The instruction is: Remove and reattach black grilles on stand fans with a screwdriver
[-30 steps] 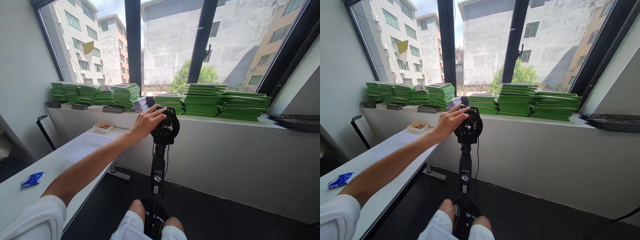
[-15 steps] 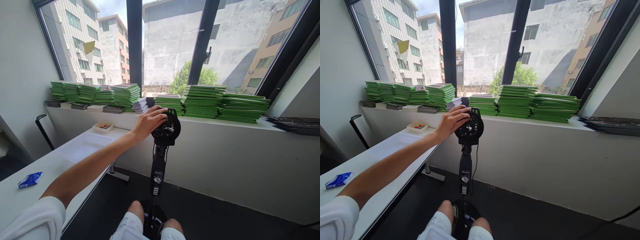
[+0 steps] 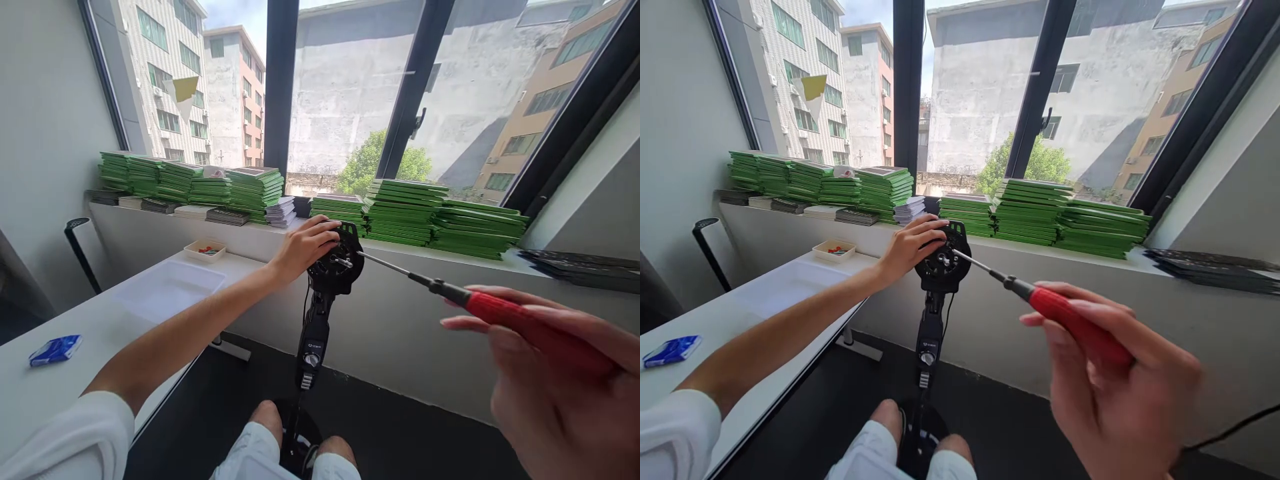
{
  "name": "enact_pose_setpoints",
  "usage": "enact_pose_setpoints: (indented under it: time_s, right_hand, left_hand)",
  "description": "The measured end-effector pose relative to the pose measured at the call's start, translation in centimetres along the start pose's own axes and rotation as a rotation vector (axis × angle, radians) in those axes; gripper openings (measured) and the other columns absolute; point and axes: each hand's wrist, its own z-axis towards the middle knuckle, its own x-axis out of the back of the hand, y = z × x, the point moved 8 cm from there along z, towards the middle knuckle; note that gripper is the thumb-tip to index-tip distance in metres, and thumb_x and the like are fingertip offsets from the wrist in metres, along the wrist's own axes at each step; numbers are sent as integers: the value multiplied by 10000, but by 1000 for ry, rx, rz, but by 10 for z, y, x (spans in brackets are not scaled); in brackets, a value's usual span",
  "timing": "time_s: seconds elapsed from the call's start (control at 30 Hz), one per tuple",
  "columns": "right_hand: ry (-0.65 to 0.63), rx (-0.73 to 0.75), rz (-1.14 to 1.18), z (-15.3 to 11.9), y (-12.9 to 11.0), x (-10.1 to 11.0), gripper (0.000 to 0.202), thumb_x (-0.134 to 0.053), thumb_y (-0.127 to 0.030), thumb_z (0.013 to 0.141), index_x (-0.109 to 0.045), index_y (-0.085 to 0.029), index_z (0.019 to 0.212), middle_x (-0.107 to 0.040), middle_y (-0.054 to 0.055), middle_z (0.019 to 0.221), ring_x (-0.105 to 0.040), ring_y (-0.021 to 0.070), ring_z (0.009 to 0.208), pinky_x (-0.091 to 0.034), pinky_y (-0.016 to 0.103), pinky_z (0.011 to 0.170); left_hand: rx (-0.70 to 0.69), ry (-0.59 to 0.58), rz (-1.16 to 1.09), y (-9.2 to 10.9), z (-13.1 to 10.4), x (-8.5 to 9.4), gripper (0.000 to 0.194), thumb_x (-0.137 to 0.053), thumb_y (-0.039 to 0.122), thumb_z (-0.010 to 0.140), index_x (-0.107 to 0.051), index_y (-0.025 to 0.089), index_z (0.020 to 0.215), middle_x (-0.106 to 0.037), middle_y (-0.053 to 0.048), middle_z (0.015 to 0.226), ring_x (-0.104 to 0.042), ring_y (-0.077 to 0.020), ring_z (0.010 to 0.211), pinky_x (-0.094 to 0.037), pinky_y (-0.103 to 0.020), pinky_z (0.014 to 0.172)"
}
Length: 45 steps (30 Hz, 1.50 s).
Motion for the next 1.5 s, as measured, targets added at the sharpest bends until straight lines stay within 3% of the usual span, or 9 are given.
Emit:
enact_pose_setpoints:
  time_s: [0.2,0.47,0.6,0.7,0.93,1.03,1.2,1.33,1.5]
  right_hand:
    - [-92,303,-126,27,-22,-53,174,-578,-259,1043,-538,-228,1210,-714,74,1201,-733,197,1048,-621,338,907]
    - [-121,390,-272,28,-26,-59,172,-544,-242,1055,-507,-223,1222,-720,79,1176,-728,200,1054,-586,279,838]
    - [-162,559,-564,35,-47,-63,138,-543,-283,1064,-539,-178,1154,-752,76,958,-723,176,737,-470,241,561]
    - [-130,652,-841,48,-58,-65,436,-425,-523,1080,-575,-178,860,-510,-22,486,-493,143,384,-245,245,404]
    - [-617,237,-810,81,-36,-85,675,-168,-641,1018,-591,-141,1180,-527,21,507,-462,182,398,-264,263,454]
    - [-553,267,-1067,88,-46,-82,673,-178,-623,1041,-653,-152,959,-462,41,472,-461,204,429,-225,288,476]
    - [-674,246,-899,86,-54,-94,589,-248,-580,1022,-581,-137,1221,-540,14,530,-515,190,443,-255,251,474]
    - [-625,267,-1138,93,-58,-91,597,-258,-615,1043,-641,-162,970,-519,52,516,-551,226,496,-239,277,490]
    - [-758,187,-984,94,-56,-96,459,-412,-498,1012,-534,-139,1270,-591,29,581,-560,203,500,-290,261,508]
  left_hand:
    - [17,36,-46,2,-1,1,194,-540,280,1042,-710,192,1067,-735,-94,1306,-633,-239,1295,-596,-434,1066]
    - [41,2,-57,-2,-1,-2,177,-550,259,1036,-712,194,1066,-724,-80,1333,-613,-239,1322,-566,-448,1116]
    - [56,-23,-51,-3,-2,-5,189,-550,257,1037,-717,184,1085,-715,-87,1350,-599,-245,1342,-565,-450,1120]
    - [74,-39,-41,-5,-3,-8,199,-542,256,1041,-721,195,1104,-709,-85,1363,-587,-250,1361,-562,-464,1124]
    - [89,-74,-38,-9,-4,-10,194,-559,226,1030,-711,193,1146,-689,-86,1394,-561,-262,1396,-566,-471,1121]
    - [79,-78,-57,-6,-3,-8,197,-549,219,1035,-694,184,1163,-687,-87,1394,-560,-257,1394,-581,-451,1102]
    - [85,-104,-69,-7,-1,-8,194,-536,208,1037,-711,184,1115,-687,-64,1398,-564,-285,1385,-603,-448,1066]
    - [86,-131,-58,-9,-2,-10,204,-550,218,1032,-717,191,1146,-674,-82,1419,-540,-263,1422,-577,-448,1107]
    - [77,-113,-100,-11,-4,-9,212,-562,243,1031,-683,179,1194,-673,-120,1412,-528,-243,1431,-579,-444,1095]
